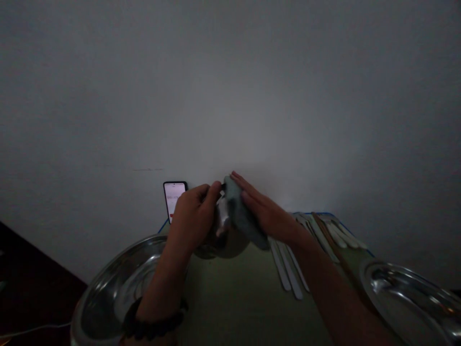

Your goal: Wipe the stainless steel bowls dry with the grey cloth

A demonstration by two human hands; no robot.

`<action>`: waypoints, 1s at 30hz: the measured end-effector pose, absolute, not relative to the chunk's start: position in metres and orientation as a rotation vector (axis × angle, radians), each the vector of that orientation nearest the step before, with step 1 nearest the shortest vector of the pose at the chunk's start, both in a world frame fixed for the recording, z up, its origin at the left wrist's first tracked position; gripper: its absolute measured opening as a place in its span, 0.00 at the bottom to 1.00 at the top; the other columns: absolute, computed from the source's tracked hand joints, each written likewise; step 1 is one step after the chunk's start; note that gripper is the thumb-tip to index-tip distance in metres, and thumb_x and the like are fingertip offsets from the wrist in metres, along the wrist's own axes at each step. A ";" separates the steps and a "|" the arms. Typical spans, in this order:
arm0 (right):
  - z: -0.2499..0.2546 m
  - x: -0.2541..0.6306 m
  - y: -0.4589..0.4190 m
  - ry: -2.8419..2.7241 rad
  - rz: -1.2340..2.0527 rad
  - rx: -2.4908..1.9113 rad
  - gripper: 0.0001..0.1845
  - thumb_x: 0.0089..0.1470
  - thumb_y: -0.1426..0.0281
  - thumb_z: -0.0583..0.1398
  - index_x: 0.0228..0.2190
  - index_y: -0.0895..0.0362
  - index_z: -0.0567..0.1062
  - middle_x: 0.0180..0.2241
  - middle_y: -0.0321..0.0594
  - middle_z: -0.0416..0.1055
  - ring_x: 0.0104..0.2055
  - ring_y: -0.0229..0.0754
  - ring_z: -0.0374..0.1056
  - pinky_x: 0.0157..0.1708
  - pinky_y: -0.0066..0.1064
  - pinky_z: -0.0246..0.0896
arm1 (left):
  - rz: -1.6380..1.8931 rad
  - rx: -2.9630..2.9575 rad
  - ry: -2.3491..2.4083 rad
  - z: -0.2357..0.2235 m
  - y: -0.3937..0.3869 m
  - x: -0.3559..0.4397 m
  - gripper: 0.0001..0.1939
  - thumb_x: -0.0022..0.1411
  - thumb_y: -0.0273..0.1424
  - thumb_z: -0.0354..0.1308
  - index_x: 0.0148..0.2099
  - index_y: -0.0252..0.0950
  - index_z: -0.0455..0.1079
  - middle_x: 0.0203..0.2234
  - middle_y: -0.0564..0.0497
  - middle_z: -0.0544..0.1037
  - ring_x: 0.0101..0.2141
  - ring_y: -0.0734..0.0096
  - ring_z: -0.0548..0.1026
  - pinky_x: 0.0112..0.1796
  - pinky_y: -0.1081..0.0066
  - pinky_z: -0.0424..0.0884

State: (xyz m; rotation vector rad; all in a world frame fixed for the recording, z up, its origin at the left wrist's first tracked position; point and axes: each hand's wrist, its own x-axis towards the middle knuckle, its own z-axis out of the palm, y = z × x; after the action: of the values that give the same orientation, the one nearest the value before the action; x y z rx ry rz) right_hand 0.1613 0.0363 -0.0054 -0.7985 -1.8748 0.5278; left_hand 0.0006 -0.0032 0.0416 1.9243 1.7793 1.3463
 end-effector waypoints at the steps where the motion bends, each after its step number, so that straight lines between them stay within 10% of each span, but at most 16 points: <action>1: -0.005 0.153 0.030 -1.925 0.495 -0.749 0.29 0.62 0.57 0.45 0.60 0.55 0.59 0.64 0.41 0.55 0.66 0.42 0.48 0.65 0.43 0.44 | 1.368 1.895 1.718 0.041 -0.003 0.000 0.20 0.60 0.42 0.48 0.20 0.37 0.62 0.16 0.54 0.67 0.22 0.70 0.65 0.25 0.70 0.59; 4: 0.000 0.138 0.016 -1.992 0.388 -0.729 0.29 0.64 0.61 0.43 0.62 0.60 0.53 0.66 0.46 0.49 0.68 0.41 0.40 0.67 0.43 0.35 | 1.370 1.859 1.536 0.039 -0.005 -0.004 0.17 0.58 0.40 0.48 0.22 0.37 0.63 0.17 0.54 0.66 0.23 0.70 0.64 0.26 0.70 0.61; 11: 0.018 0.160 0.009 -2.113 0.397 -0.681 0.17 0.64 0.67 0.47 0.50 0.57 0.67 0.48 0.45 0.68 0.52 0.43 0.61 0.58 0.42 0.53 | 1.150 2.048 1.349 0.039 -0.008 -0.004 0.15 0.57 0.36 0.47 0.21 0.36 0.62 0.19 0.53 0.66 0.24 0.71 0.64 0.26 0.72 0.61; 20: 0.012 0.199 0.039 -1.912 0.402 -0.933 0.19 0.62 0.62 0.48 0.40 0.60 0.74 0.42 0.47 0.60 0.49 0.46 0.61 0.56 0.44 0.55 | 1.055 2.098 1.519 0.040 -0.009 -0.006 0.24 0.62 0.45 0.46 0.19 0.36 0.62 0.15 0.56 0.61 0.20 0.75 0.60 0.23 0.73 0.54; 30: 0.015 0.173 0.018 -2.116 0.682 -0.688 0.20 0.63 0.60 0.48 0.50 0.53 0.69 0.50 0.41 0.69 0.54 0.41 0.63 0.57 0.37 0.53 | 1.083 2.069 1.460 0.041 -0.010 -0.006 0.23 0.62 0.45 0.46 0.23 0.35 0.67 0.18 0.53 0.67 0.23 0.72 0.65 0.25 0.72 0.58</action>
State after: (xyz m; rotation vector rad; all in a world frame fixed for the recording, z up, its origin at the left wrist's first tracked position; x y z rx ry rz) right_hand 0.1729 0.0183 0.0151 -0.6884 -2.1159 0.6816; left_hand -0.0059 -0.0100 0.0407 2.0688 1.4599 1.0825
